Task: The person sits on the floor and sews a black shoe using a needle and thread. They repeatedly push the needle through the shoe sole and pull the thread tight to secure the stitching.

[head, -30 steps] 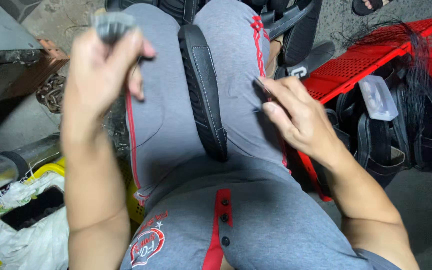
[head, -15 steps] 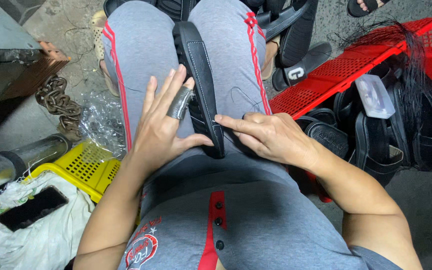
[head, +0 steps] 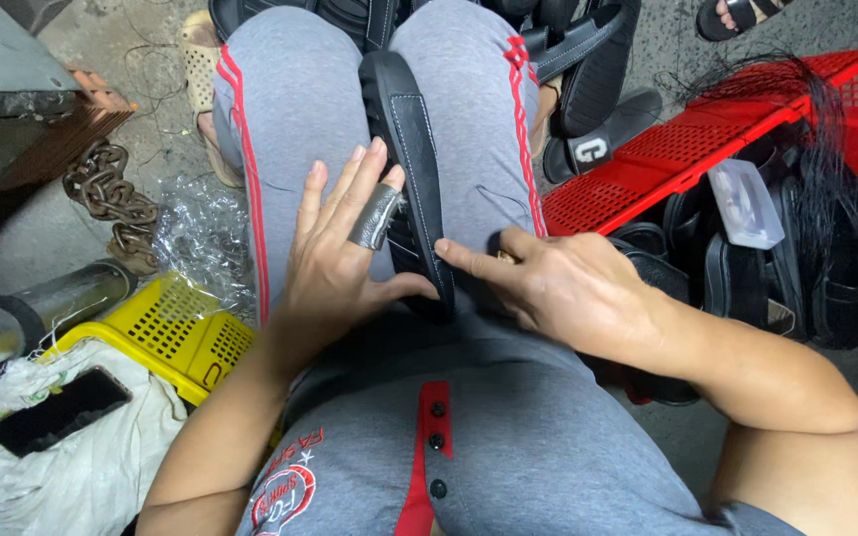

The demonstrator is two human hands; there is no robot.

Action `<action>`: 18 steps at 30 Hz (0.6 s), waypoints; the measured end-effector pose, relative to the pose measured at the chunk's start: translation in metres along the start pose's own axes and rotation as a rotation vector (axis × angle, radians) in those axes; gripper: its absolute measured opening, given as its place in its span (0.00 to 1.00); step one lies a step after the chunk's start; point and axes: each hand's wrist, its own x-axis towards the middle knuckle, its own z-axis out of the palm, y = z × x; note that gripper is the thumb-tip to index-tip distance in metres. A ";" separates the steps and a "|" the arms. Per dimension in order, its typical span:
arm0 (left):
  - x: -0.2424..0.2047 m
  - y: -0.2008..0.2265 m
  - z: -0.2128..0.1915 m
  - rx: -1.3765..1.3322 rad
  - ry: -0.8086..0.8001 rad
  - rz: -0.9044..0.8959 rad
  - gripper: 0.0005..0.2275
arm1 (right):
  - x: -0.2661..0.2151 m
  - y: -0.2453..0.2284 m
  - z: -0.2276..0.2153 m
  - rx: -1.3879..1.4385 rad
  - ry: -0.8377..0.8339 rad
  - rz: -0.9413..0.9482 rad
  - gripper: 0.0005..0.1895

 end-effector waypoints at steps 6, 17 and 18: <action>-0.001 -0.011 0.014 -0.061 0.080 -0.032 0.46 | 0.016 0.008 0.031 0.042 0.248 -0.155 0.26; -0.040 0.014 -0.005 -0.088 0.196 -0.015 0.09 | 0.008 -0.012 0.033 0.181 0.540 -0.149 0.15; -0.048 0.011 -0.004 -0.084 0.196 -0.013 0.09 | 0.007 -0.013 0.035 0.181 0.544 -0.151 0.15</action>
